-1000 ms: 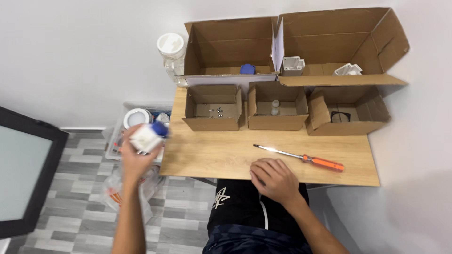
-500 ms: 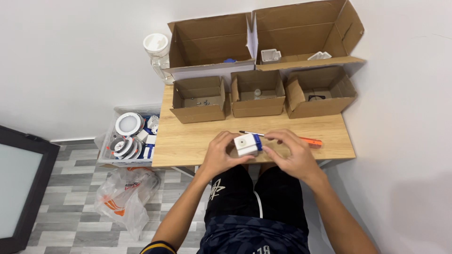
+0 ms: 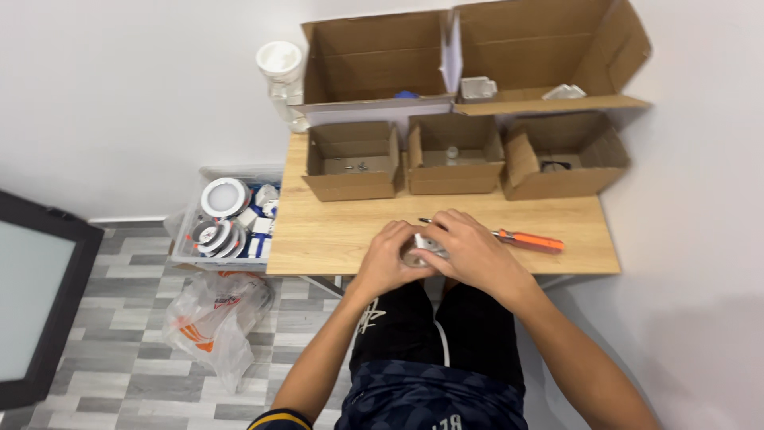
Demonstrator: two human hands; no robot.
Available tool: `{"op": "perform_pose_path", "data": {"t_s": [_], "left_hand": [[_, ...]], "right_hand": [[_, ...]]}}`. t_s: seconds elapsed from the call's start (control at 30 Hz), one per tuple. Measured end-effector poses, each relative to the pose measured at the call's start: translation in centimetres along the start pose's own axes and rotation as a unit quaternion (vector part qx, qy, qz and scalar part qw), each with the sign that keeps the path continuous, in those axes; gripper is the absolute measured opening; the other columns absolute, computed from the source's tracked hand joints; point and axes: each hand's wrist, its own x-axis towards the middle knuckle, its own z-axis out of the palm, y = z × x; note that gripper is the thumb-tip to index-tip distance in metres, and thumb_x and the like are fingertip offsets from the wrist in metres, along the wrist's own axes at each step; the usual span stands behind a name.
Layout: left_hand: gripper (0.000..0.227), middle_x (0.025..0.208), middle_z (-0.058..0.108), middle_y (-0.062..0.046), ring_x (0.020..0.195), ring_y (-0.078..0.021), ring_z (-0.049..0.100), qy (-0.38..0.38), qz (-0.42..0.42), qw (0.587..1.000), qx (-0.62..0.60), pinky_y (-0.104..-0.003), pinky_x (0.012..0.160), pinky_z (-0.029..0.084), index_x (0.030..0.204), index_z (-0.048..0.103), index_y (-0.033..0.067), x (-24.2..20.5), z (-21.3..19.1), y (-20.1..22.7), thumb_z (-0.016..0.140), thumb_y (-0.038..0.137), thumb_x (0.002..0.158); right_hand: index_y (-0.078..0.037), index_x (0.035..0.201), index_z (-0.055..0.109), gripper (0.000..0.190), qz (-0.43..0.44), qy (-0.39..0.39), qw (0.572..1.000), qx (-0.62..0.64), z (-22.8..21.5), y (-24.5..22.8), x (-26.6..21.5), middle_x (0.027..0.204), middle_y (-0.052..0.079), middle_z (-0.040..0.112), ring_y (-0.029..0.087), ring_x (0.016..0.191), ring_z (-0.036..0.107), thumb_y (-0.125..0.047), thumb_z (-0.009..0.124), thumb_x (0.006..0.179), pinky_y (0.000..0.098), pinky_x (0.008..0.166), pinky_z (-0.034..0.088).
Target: The person assembles small electrical components on a wooden table. They use a screwdriver to tighten screws on a white and blue plastic housing, then attach a blue cover. The person repeats the process with another white housing, securing it with screws.
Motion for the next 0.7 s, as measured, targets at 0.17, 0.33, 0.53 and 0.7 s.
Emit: {"op": "perform_pose_path", "data": {"t_s": [0.17, 0.33, 0.53, 0.7], "left_hand": [[0.062, 0.096, 0.073, -0.011, 0.093, -0.0340, 0.072, 0.012, -0.006, 1.000, -0.008, -0.043, 0.085, 0.061, 0.117, 0.076, 0.0088, 0.2, -0.5, 0.8, 0.100, 0.041, 0.070], [0.060, 0.097, 0.072, -0.012, 0.095, -0.0350, 0.071, 0.015, 0.002, 1.000, -0.007, -0.044, 0.088, 0.060, 0.117, 0.075, 0.0090, 0.2, -0.9, 1.9, 0.098, 0.042, 0.072], [0.065, 0.102, 0.073, -0.011, 0.099, -0.0339, 0.072, 0.019, 0.000, 1.000, -0.004, -0.044, 0.091, 0.061, 0.118, 0.074, 0.0086, -0.5, -0.5, 0.0, 0.095, 0.046, 0.069], [0.069, 0.101, 0.071, -0.006, 0.098, -0.0275, 0.071, 0.013, -0.012, 1.000, 0.010, -0.039, 0.092, 0.060, 0.123, 0.074, 0.0140, -0.8, 0.0, -0.3, 0.094, 0.052, 0.068]], "right_hand": [[-0.012, 0.108, 0.072, 0.014, 0.008, -0.028, 1.000, 0.011, 1.0, 0.8, 0.0, 0.095, 0.008, 0.066, 0.032, 0.095, 0.070, -0.024, 0.074, 0.101, 0.0423, 0.088, 0.060], [-0.015, 0.106, 0.074, 0.007, 0.006, -0.056, 0.998, 0.037, 0.2, 0.6, -0.3, 0.104, 0.006, 0.070, 0.030, 0.104, 0.073, -0.019, 0.075, 0.100, 0.0409, 0.093, 0.061], [-0.017, 0.134, 0.074, 0.047, 0.064, -0.126, 0.985, 0.095, -1.2, -0.1, 0.4, 0.142, 0.007, 0.073, 0.033, 0.135, 0.068, -0.017, 0.081, 0.088, 0.0487, 0.111, 0.055], [-0.028, 0.119, 0.077, 0.025, 0.029, -0.088, 0.993, -0.066, 2.3, 2.7, -1.3, 0.111, -0.005, 0.073, 0.019, 0.108, 0.073, -0.039, 0.078, 0.096, 0.0348, 0.095, 0.057]]}}
